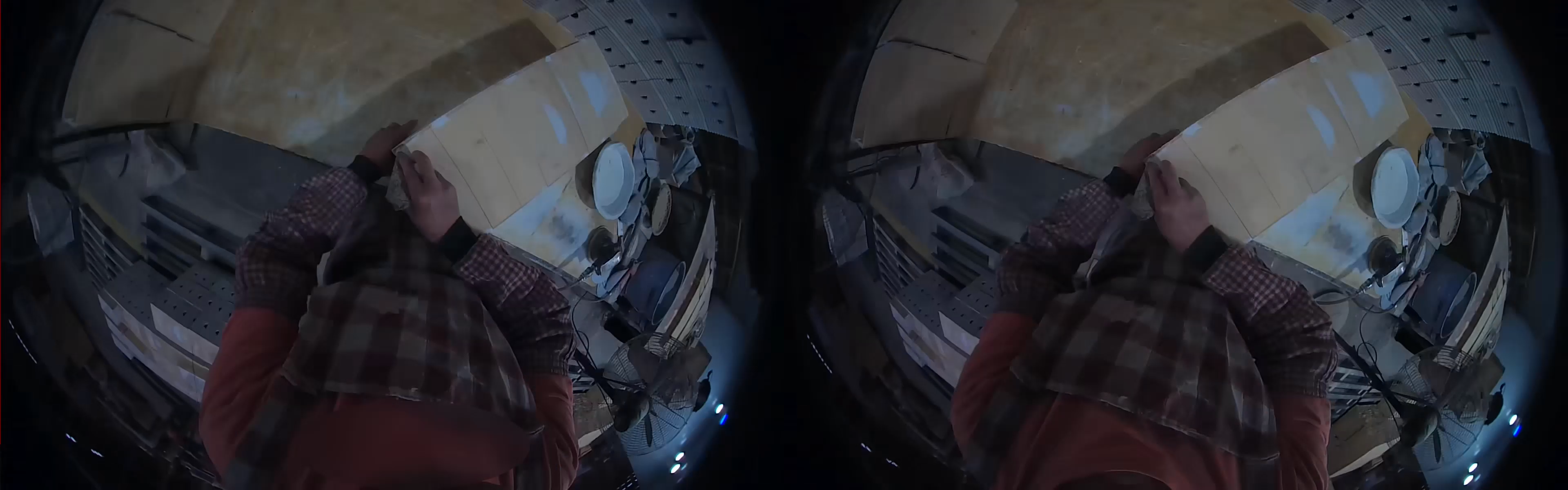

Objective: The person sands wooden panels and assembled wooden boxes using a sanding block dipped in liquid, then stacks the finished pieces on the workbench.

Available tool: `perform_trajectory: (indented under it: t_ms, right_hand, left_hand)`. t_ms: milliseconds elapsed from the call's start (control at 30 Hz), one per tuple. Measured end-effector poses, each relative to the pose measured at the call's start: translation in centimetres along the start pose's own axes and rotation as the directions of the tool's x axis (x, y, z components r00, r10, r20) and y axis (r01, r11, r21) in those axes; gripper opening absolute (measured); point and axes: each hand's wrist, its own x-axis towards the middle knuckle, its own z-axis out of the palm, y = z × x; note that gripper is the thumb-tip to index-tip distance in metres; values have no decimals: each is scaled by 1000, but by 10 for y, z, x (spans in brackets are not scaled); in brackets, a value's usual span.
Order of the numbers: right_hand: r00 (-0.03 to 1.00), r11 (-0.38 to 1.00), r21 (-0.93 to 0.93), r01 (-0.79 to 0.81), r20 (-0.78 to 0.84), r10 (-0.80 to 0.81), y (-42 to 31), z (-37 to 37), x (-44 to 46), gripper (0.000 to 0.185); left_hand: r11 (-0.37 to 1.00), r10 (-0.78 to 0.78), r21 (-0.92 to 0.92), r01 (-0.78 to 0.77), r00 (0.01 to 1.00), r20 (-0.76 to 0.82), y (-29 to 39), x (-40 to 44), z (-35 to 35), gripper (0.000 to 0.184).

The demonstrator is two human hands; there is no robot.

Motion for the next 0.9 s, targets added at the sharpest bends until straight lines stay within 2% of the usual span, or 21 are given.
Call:
perform_trajectory:
  t_ms: [167,200,233,300,333,367,400,433,467,500,533,567,633,667,700,733,767,800,833,867,900]
  right_hand:
    - [971,968,-116,225,-58,-232,2,-1,2,39]
    - [980,985,37,170,-112,-165,4,-2,4,40]
    - [984,974,190,120,-156,-91,5,-3,5,42]
    - [991,976,213,54,-132,-26,1,-6,6,41]
    - [996,988,122,90,-20,-89,-1,-7,7,41]
    - [986,990,32,135,95,-138,-1,-11,9,42]
    - [966,953,262,151,167,-199,3,-17,10,40]
    - [972,958,246,145,148,-185,6,-21,7,40]
    - [989,912,385,139,-4,-149,9,-24,1,36]
    - [983,850,501,161,-156,-94,17,-30,-4,32]
    - [987,782,623,-29,-107,121,29,-39,-11,24]
    - [968,756,652,-56,-151,202,51,-43,-19,23]
    - [886,625,779,-45,-258,384,80,-63,-28,22]
    - [849,667,743,-53,-319,422,98,-78,-33,22]
    - [811,702,709,-61,-375,449,121,-91,-39,22]
    - [767,600,794,-100,-323,555,151,-96,-49,24]
    - [719,712,696,-92,-448,531,175,-111,-53,24]
    - [667,806,583,-98,-563,488,201,-129,-55,24]
    - [569,682,729,-57,-538,622,238,-136,-59,24]
    - [476,538,843,11,-477,739,270,-140,-60,24]
    - [440,671,726,-154,-557,704,297,-159,-58,26]
  left_hand:
    - [998,59,-21,-60,997,-55,7,-3,-7,59]
    - [993,114,22,-113,988,-105,11,-6,-7,59]
    - [999,-13,-43,11,999,-49,9,-6,-4,59]
    - [997,-5,-72,0,998,-65,0,-2,1,58]
    - [998,-13,-62,10,999,-45,0,-1,-2,58]
    - [981,-33,-194,25,999,-41,-9,1,6,58]
    - [981,-9,-196,-4,998,-67,-19,-1,11,58]
    - [980,16,-196,-34,996,-93,-20,-3,11,58]
    - [979,40,-195,-63,992,-118,-21,-3,11,58]
    - [997,-52,-67,44,991,-120,4,-6,-1,58]
    - [987,-144,61,152,982,-120,31,-9,-13,59]
    - [981,-179,48,186,977,-115,38,-13,-16,59]
    - [987,-161,-28,160,952,-259,26,-24,-5,60]
    - [970,-214,-178,169,936,-279,14,-36,6,60]
    - [945,-314,-198,260,892,-325,24,-49,7,59]
    - [910,-409,-228,345,836,-367,36,-62,8,58]
    - [865,-471,-378,330,795,-382,57,-72,11,48]
    - [986,-122,37,164,849,-515,7,-95,33,39]
    - [749,-483,-587,308,859,-167,38,-103,29,34]
    - [606,-525,-711,356,851,-21,44,-122,35,36]
    - [445,-537,-797,408,834,127,53,-129,40,39]
